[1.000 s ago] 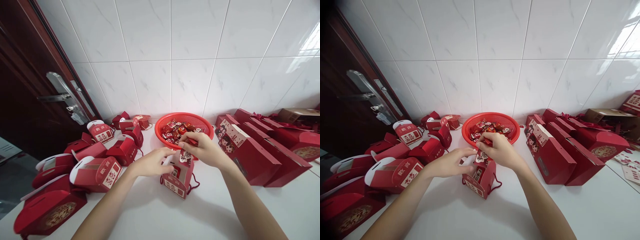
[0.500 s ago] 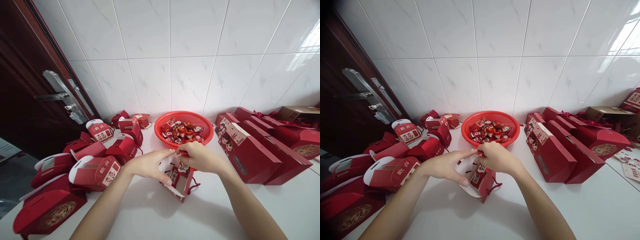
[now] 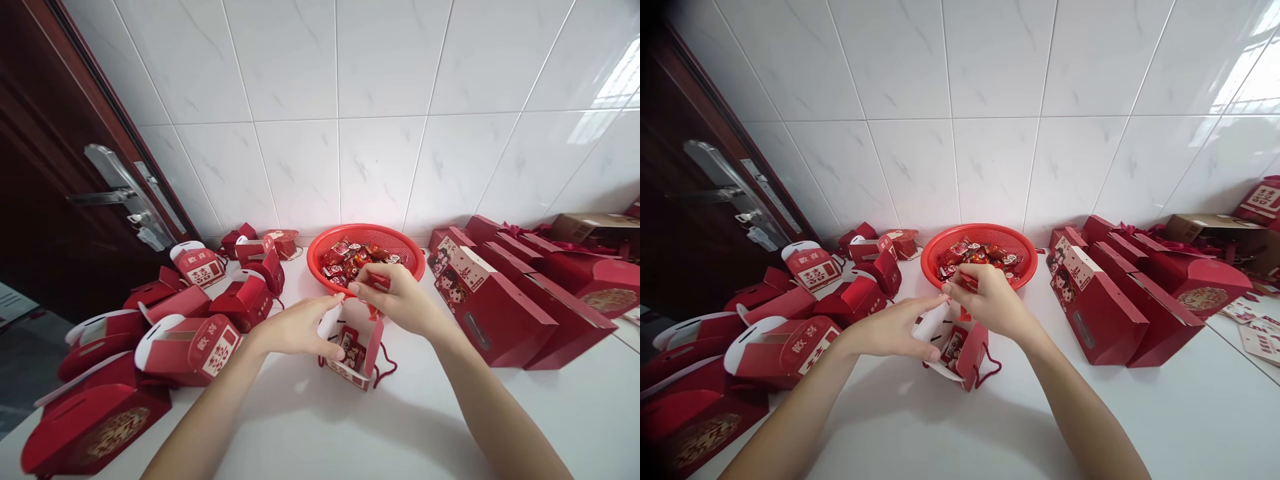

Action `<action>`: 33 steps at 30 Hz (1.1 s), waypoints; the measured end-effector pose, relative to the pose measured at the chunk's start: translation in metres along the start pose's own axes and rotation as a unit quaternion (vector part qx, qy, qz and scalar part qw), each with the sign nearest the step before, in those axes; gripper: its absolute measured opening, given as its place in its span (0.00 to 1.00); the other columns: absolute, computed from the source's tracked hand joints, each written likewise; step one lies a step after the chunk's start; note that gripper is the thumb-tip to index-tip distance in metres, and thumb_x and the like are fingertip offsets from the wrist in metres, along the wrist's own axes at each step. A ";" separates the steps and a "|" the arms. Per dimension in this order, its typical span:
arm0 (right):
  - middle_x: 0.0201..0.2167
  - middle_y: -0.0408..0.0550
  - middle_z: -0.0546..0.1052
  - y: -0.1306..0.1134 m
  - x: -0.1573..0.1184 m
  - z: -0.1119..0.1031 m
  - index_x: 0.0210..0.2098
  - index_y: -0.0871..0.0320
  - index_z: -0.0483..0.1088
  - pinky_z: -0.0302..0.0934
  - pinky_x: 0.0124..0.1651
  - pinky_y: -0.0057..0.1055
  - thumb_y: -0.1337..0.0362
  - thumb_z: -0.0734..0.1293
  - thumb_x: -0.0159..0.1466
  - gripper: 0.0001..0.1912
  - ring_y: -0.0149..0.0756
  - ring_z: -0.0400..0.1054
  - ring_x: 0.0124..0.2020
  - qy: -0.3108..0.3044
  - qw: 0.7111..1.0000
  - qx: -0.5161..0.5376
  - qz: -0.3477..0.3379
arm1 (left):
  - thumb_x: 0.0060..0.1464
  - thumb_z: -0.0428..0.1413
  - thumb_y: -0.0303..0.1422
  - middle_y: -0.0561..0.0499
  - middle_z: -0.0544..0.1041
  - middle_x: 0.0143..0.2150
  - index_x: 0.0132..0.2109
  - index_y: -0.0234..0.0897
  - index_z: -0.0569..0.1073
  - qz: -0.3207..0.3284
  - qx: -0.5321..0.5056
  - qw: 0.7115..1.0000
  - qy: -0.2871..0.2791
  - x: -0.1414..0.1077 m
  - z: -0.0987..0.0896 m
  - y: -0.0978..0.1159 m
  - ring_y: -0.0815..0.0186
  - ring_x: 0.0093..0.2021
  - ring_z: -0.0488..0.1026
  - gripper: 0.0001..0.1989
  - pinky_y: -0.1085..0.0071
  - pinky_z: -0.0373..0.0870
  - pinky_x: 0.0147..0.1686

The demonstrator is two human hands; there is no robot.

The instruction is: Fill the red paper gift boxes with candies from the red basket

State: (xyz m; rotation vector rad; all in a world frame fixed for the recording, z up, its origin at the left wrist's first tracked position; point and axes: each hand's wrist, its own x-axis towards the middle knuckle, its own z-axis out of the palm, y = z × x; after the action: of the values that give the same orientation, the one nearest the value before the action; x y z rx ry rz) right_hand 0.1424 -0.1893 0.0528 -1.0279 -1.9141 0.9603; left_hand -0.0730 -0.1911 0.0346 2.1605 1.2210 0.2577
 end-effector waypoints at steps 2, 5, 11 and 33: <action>0.22 0.41 0.68 0.004 0.002 0.007 0.25 0.56 0.62 0.50 0.27 0.29 0.58 0.64 0.66 0.15 0.29 0.57 0.23 -0.007 1.000 -0.007 -0.010 | 0.45 0.66 0.41 0.46 0.78 0.57 0.62 0.42 0.71 -0.004 -0.008 1.000 0.000 0.000 0.000 0.003 0.48 0.55 0.75 0.35 0.64 0.71 0.48; 0.20 0.39 0.64 0.012 0.005 0.017 0.23 0.56 0.56 0.48 0.26 0.28 0.64 0.63 0.65 0.15 0.28 0.54 0.23 -0.046 0.997 -0.063 -0.025 | 0.45 0.65 0.39 0.50 0.80 0.52 0.59 0.41 0.73 0.003 -0.018 1.000 -0.009 0.000 -0.001 0.005 0.52 0.48 0.78 0.32 0.67 0.71 0.43; 0.21 0.40 0.64 0.008 0.004 0.011 0.23 0.55 0.54 0.47 0.26 0.29 0.59 0.61 0.68 0.18 0.28 0.54 0.23 0.005 0.997 -0.060 -0.039 | 0.45 0.66 0.43 0.44 0.72 0.65 0.67 0.41 0.66 -0.004 -0.010 1.000 0.008 -0.001 -0.001 0.001 0.47 0.59 0.72 0.42 0.63 0.70 0.51; 0.29 0.44 0.77 0.020 0.003 0.023 0.34 0.58 0.71 0.61 0.32 0.28 0.71 0.63 0.61 0.05 0.33 0.70 0.29 -0.162 0.987 -0.023 -0.011 | 0.45 0.67 0.37 0.50 0.79 0.54 0.62 0.43 0.71 0.028 -0.058 0.998 -0.023 0.002 -0.002 -0.003 0.52 0.51 0.76 0.35 0.66 0.71 0.48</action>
State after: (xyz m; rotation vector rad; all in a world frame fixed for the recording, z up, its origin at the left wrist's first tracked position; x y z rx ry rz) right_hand 0.1279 -0.1843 0.0266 -0.9180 -2.2158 1.1296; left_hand -0.0751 -0.1868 0.0342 2.0905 1.0939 0.2949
